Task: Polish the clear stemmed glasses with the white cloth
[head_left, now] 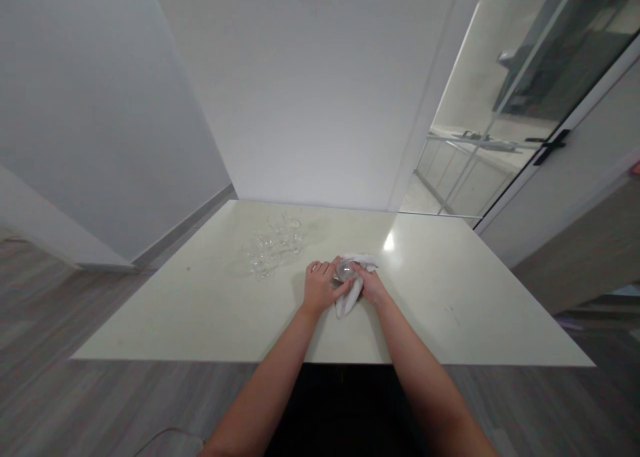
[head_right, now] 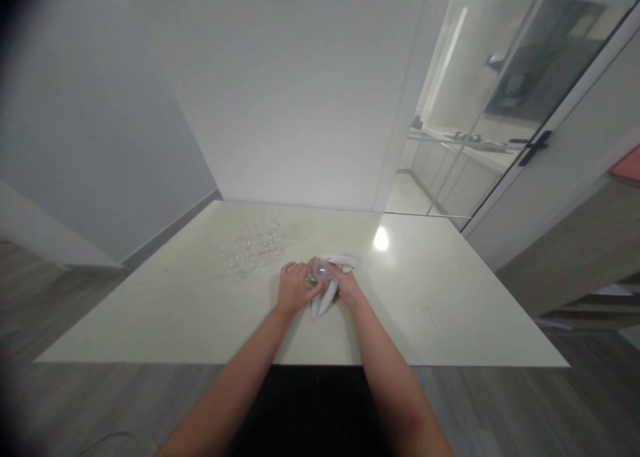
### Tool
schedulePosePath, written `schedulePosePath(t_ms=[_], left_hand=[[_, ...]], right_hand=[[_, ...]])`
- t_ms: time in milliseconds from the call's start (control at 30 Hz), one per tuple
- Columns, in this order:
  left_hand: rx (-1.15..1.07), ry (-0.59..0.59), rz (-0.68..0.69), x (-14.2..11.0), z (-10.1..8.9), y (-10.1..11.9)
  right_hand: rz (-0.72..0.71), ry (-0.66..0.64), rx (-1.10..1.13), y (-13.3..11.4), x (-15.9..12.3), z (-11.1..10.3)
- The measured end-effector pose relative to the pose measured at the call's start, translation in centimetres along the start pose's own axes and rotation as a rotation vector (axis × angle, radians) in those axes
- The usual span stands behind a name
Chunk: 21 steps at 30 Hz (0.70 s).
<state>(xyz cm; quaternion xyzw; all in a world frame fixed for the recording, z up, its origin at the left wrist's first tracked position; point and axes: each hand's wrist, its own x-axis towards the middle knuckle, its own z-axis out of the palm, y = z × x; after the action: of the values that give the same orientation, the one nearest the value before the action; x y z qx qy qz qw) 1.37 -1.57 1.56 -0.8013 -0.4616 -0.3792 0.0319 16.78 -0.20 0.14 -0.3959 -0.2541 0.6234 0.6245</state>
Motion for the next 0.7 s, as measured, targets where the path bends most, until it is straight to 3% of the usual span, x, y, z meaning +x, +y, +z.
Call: schedulePosePath(t_ms=[133,367,700], left_hand=[[-0.065,0.036,-0.038,0.1,0.6,0.2],[-0.215,0.086,-0.097,0.1,0.6,-0.1],[-0.176,0.079,-0.161,0.1,0.8,-0.4]], right_hand=[[0.002,0.047,0.171,-0.7,-0.2,0.6],[-0.102,-0.092,0.222,-2.9,-1.4,0.3],[-0.048,-0.149,0.369,-2.4,-0.8,-0.6]])
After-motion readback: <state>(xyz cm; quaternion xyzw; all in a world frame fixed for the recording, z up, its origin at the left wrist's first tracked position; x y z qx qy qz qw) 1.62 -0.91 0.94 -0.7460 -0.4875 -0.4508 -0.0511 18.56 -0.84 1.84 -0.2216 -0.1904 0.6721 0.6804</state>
